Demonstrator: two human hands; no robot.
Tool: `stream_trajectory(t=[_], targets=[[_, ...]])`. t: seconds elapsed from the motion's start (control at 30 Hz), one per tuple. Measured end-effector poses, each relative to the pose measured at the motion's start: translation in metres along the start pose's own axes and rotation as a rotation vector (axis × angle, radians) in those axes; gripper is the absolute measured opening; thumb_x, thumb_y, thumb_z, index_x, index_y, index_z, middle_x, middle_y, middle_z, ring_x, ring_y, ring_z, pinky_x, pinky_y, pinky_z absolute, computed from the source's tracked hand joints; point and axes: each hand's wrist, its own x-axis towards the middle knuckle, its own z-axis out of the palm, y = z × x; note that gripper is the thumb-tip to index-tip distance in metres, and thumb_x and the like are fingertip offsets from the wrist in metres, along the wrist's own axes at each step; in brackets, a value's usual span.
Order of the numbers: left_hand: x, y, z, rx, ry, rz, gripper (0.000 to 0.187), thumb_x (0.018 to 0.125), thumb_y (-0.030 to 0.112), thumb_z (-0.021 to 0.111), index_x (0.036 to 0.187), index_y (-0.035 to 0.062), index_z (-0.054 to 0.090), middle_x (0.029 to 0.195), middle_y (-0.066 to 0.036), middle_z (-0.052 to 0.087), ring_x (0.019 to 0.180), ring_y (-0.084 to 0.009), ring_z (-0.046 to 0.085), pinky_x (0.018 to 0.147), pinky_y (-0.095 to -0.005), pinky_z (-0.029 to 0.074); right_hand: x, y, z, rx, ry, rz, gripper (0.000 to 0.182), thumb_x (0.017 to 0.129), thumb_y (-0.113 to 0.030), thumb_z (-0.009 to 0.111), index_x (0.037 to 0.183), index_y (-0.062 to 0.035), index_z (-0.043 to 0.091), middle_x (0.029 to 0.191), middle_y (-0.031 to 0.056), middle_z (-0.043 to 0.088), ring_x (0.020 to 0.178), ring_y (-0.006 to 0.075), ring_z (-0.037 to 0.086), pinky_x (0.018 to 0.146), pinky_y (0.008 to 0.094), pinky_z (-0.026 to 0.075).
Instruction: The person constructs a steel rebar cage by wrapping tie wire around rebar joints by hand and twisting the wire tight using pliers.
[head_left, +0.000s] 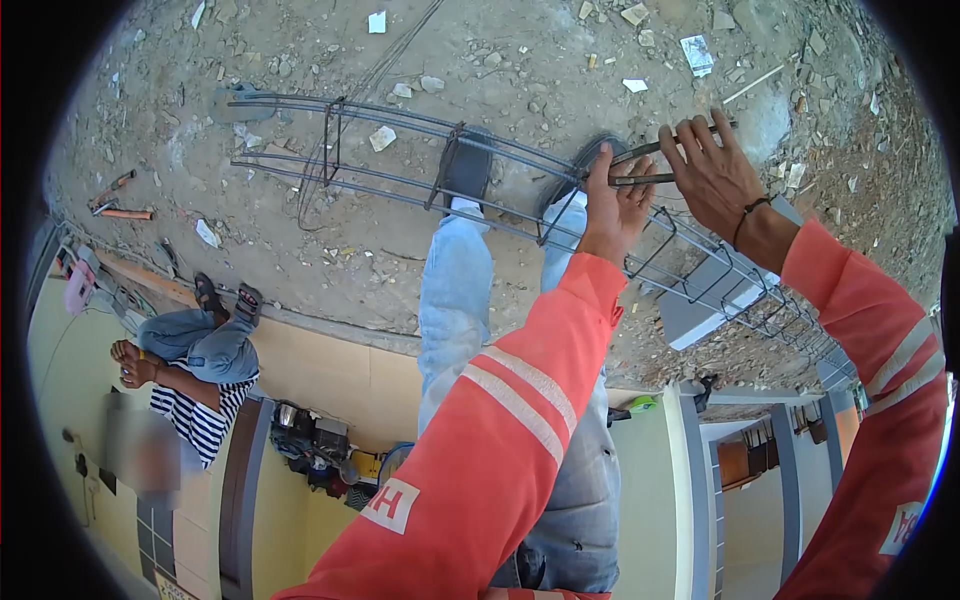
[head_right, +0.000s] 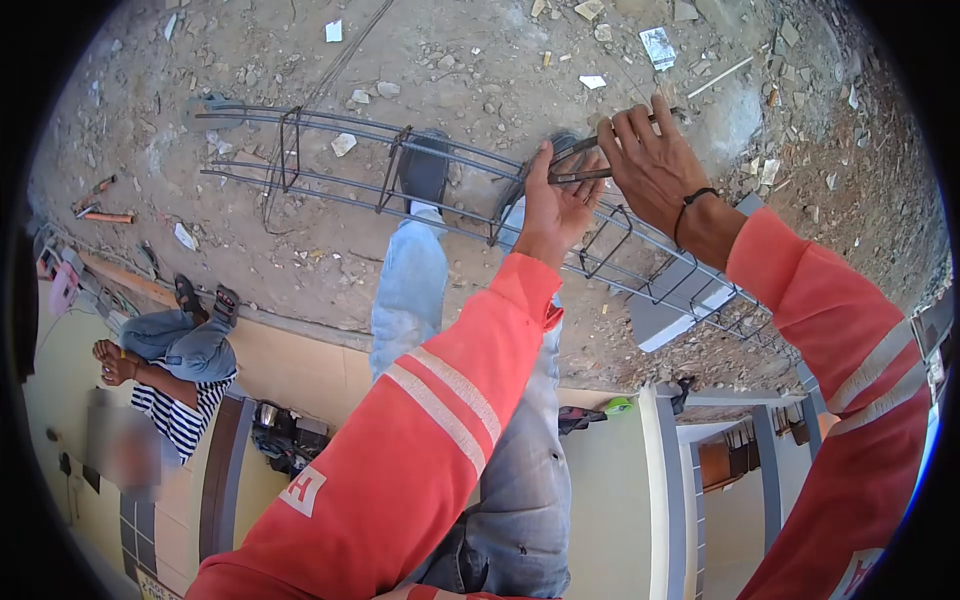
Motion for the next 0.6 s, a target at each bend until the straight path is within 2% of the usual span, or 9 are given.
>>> stream_trajectory(t=[0.07,0.1,0.13,0.23,0.3,0.43,0.5,0.57,0.6], targets=[[0.016,-0.007,0.0,-0.084,-0.056,0.07,0.039,0.095,0.042,0.061,0.116,0.0089,0.06,0.117,-0.014,0.064,0.105,-0.0278,0.065,0.099,-0.0456,0.051,-0.014,-0.002,0.007,0.115,-0.308,0.032,0.032,0.085,-0.017,0.057,0.112,0.0004,0.057,0.103,0.0136,0.06,0.102,0.0263,0.058,0.097,0.045,0.042],[0.015,-0.009,0.006,-0.258,-0.08,0.044,0.024,0.098,0.03,0.058,0.115,0.014,0.062,0.119,-0.009,0.065,0.112,-0.0273,0.064,0.098,-0.0498,0.052,-0.015,0.002,0.012,0.161,-0.324,0.03,0.026,0.086,-0.018,0.057,0.104,0.0009,0.06,0.099,0.0169,0.064,0.097,0.028,0.063,0.092,0.0435,0.049],[0.019,-0.011,0.005,-0.255,-0.078,0.044,0.024,0.098,0.03,0.058,0.115,0.014,0.062,0.119,-0.009,0.065,0.112,-0.0273,0.064,0.098,-0.0498,0.052,-0.01,0.007,0.017,0.164,-0.324,0.033,0.026,0.086,-0.018,0.057,0.104,0.0009,0.06,0.099,0.0169,0.064,0.097,0.028,0.063,0.092,0.0435,0.049],[0.031,-0.017,0.002,-0.339,-0.254,0.091,0.021,0.098,0.029,0.059,0.114,0.0166,0.064,0.116,-0.003,0.068,0.114,-0.024,0.063,0.098,-0.0493,0.052,0.01,0.023,0.033,0.384,-0.491,0.071,0.021,0.089,-0.018,0.059,0.09,0.0006,0.068,0.089,0.0192,0.07,0.085,0.0304,0.071,0.069,0.0392,0.056],[0.035,-0.019,0.005,-0.385,-0.294,0.167,0.023,0.095,0.024,0.064,0.117,0.0182,0.062,0.115,-0.002,0.068,0.109,-0.0208,0.065,0.095,-0.0432,0.054,0.014,0.032,0.043,0.393,-0.498,0.022,0.02,0.088,-0.019,0.06,0.09,-0.0008,0.069,0.09,0.0181,0.07,0.086,0.0305,0.071,0.071,0.04,0.056],[0.034,-0.021,0.007,-0.374,-0.274,0.175,0.023,0.093,0.022,0.067,0.115,0.0187,0.064,0.113,0.001,0.069,0.109,-0.0197,0.065,0.096,-0.0428,0.053,0.017,0.039,0.047,0.456,-0.523,-0.038,0.023,0.087,-0.024,0.067,0.092,-0.0024,0.07,0.091,0.0167,0.07,0.087,0.0322,0.07,0.075,0.0421,0.057],[0.033,-0.02,0.008,-0.38,-0.351,0.167,0.014,0.092,0.02,0.067,0.106,0.0178,0.068,0.105,0.005,0.072,0.111,-0.0185,0.064,0.097,-0.0466,0.051,0.02,0.043,0.043,0.489,-0.515,-0.043,0.025,0.086,-0.026,0.069,0.093,-0.0017,0.07,0.088,0.0167,0.07,0.084,0.0329,0.07,0.074,0.0421,0.056],[0.031,-0.024,0.009,-0.408,-0.35,0.185,0.013,0.092,0.021,0.067,0.104,0.0178,0.068,0.104,0.005,0.073,0.11,-0.0178,0.064,0.096,-0.0466,0.051,0.025,0.043,0.039,0.736,-0.754,0.036,0.031,0.085,-0.028,0.074,0.084,0.0023,0.066,0.072,0.0168,0.066,0.068,0.0322,0.068,0.063,0.043,0.056],[0.027,-0.025,0.013,-0.441,-0.352,0.208,0.011,0.092,0.022,0.068,0.103,0.0178,0.069,0.102,0.006,0.073,0.109,-0.0171,0.065,0.096,-0.0465,0.051,0.03,0.045,0.04,0.735,-0.755,0.037,0.031,0.085,-0.028,0.074,0.084,0.0023,0.066,0.072,0.0168,0.066,0.068,0.0322,0.068,0.063,0.043,0.056]])
